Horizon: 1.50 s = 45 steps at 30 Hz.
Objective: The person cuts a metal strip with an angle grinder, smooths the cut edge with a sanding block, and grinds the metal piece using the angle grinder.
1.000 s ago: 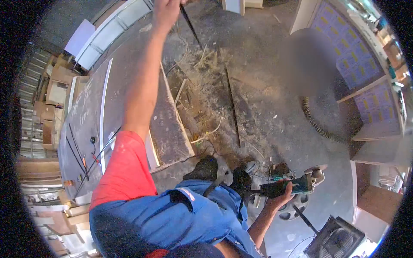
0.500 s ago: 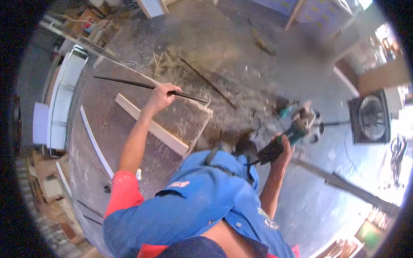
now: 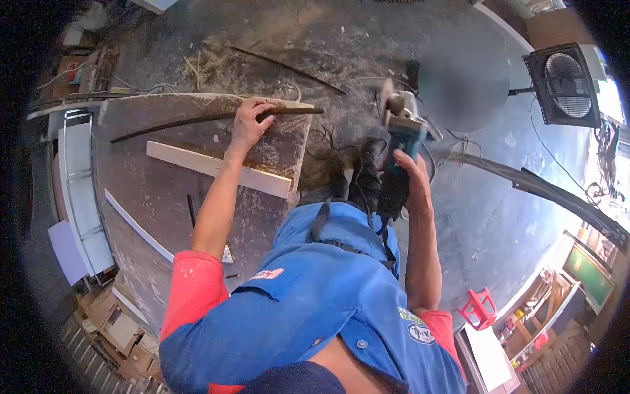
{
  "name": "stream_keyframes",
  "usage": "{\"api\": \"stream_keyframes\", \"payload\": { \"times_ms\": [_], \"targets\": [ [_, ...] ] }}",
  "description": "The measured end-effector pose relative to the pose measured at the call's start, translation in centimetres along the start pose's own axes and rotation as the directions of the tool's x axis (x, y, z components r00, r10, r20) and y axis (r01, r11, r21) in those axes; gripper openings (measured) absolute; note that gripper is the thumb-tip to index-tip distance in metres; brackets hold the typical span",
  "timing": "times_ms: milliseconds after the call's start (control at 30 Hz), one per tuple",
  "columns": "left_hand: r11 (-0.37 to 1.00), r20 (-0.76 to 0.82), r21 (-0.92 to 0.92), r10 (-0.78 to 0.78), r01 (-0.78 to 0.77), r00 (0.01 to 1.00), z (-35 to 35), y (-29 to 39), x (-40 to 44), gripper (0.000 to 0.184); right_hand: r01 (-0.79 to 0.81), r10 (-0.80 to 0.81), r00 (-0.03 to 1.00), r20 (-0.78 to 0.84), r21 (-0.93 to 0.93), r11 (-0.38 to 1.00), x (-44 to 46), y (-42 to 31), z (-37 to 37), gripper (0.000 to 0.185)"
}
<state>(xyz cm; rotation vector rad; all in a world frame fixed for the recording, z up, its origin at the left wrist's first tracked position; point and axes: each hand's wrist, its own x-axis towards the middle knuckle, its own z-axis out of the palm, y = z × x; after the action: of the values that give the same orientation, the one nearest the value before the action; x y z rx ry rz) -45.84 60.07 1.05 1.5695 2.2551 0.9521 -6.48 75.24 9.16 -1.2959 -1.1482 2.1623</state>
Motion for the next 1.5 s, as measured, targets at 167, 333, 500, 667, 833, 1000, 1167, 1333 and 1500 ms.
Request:
{"api": "stream_keyframes", "payload": {
  "times_ms": [167,333,500,667,833,1000,1167,1333,1500],
  "targets": [
    [1.000,-0.110,-0.025,0.000,-0.003,0.994,1.6,-0.4,0.0,0.022,-0.282,0.264,0.957,0.120,0.171,0.944,2.6,2.4,2.5,0.050],
    [0.997,-0.201,-0.073,-0.011,-0.004,0.980,3.2,-0.9,0.4,0.017,-0.377,0.332,0.919,0.212,0.236,0.896,3.7,4.1,4.8,0.052],
    [0.992,-0.262,-0.110,0.023,-0.054,0.965,3.5,-0.8,-0.1,0.022,-0.456,0.377,0.878,0.293,0.281,0.844,4.4,4.9,5.0,0.054],
    [0.993,-0.246,-0.116,-0.015,-0.014,0.969,3.8,-0.9,-0.4,0.022,-0.443,0.373,0.884,0.282,0.249,0.861,4.7,5.3,4.9,0.055],
    [1.000,-0.282,-0.027,0.001,-0.009,0.959,3.5,-0.3,-0.3,0.016,-0.462,0.388,0.875,0.287,0.263,0.847,4.7,6.0,5.3,0.055],
    [0.994,-0.265,-0.098,0.011,-0.039,0.964,3.8,-1.2,-0.2,0.022,-0.466,0.402,0.878,0.259,0.275,0.841,4.5,6.6,5.5,0.055],
    [0.995,-0.285,-0.089,0.020,-0.047,0.958,3.9,-1.2,-0.2,0.023,-0.445,0.377,0.884,0.276,0.251,0.860,4.5,7.0,5.7,0.055],
    [0.994,-0.288,-0.081,0.046,-0.073,0.957,3.7,-1.2,-0.1,0.022,-0.456,0.387,0.880,0.275,0.263,0.850,4.6,7.4,5.6,0.057],
    [0.997,-0.278,-0.068,0.015,-0.036,0.961,3.8,-1.0,-0.4,0.019,-0.458,0.392,0.879,0.271,0.252,0.853,4.8,7.7,5.5,0.056]
  ]
}}
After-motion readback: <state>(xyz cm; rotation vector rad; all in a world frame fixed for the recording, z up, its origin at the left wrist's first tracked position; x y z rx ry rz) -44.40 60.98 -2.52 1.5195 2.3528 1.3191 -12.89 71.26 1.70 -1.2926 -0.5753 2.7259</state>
